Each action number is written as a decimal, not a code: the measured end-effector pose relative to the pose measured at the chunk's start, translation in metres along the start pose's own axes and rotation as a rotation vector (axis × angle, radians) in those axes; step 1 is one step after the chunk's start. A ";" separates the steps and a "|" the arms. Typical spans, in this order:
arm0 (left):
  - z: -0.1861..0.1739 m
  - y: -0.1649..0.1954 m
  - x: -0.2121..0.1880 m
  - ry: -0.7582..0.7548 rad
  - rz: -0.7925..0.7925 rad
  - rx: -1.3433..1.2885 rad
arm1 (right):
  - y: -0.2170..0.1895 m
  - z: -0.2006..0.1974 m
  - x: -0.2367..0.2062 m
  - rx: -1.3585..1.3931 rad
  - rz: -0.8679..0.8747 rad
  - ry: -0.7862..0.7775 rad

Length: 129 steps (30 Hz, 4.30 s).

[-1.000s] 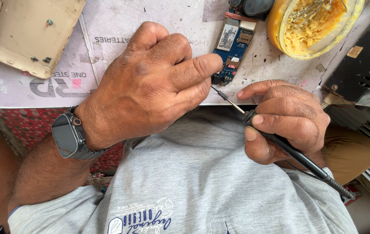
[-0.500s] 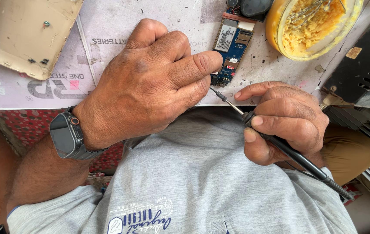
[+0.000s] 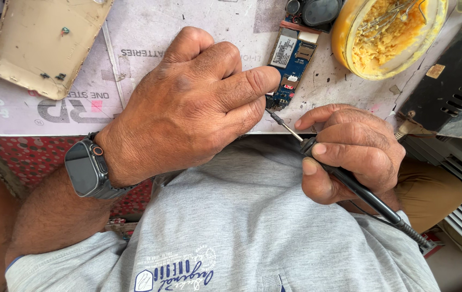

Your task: The person uses a soldering iron to work on a small blue circuit board, repeatedly applying heat to specific points and dipping the tip into a yellow paste. The person also opens a drawer to retrieve a small component and places it on the board.

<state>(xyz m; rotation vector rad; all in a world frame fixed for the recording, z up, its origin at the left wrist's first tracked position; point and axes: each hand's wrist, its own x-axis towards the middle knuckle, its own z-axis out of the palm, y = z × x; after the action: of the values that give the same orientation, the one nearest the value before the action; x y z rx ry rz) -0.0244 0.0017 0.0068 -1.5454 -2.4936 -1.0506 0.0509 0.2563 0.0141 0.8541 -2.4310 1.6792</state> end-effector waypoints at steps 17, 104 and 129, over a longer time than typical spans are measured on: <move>0.001 0.000 0.000 0.008 -0.003 0.000 | -0.002 -0.001 -0.001 -0.063 0.001 -0.020; -0.001 0.000 0.001 -0.004 -0.010 -0.036 | 0.000 0.002 -0.004 -0.059 0.001 0.020; -0.002 -0.001 0.001 -0.014 -0.002 -0.031 | -0.002 -0.004 0.001 -0.029 -0.010 -0.061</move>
<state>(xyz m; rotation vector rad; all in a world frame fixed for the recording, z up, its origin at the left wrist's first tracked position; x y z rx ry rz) -0.0261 0.0012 0.0083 -1.5643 -2.5003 -1.0880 0.0502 0.2591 0.0173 0.9251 -2.4792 1.6340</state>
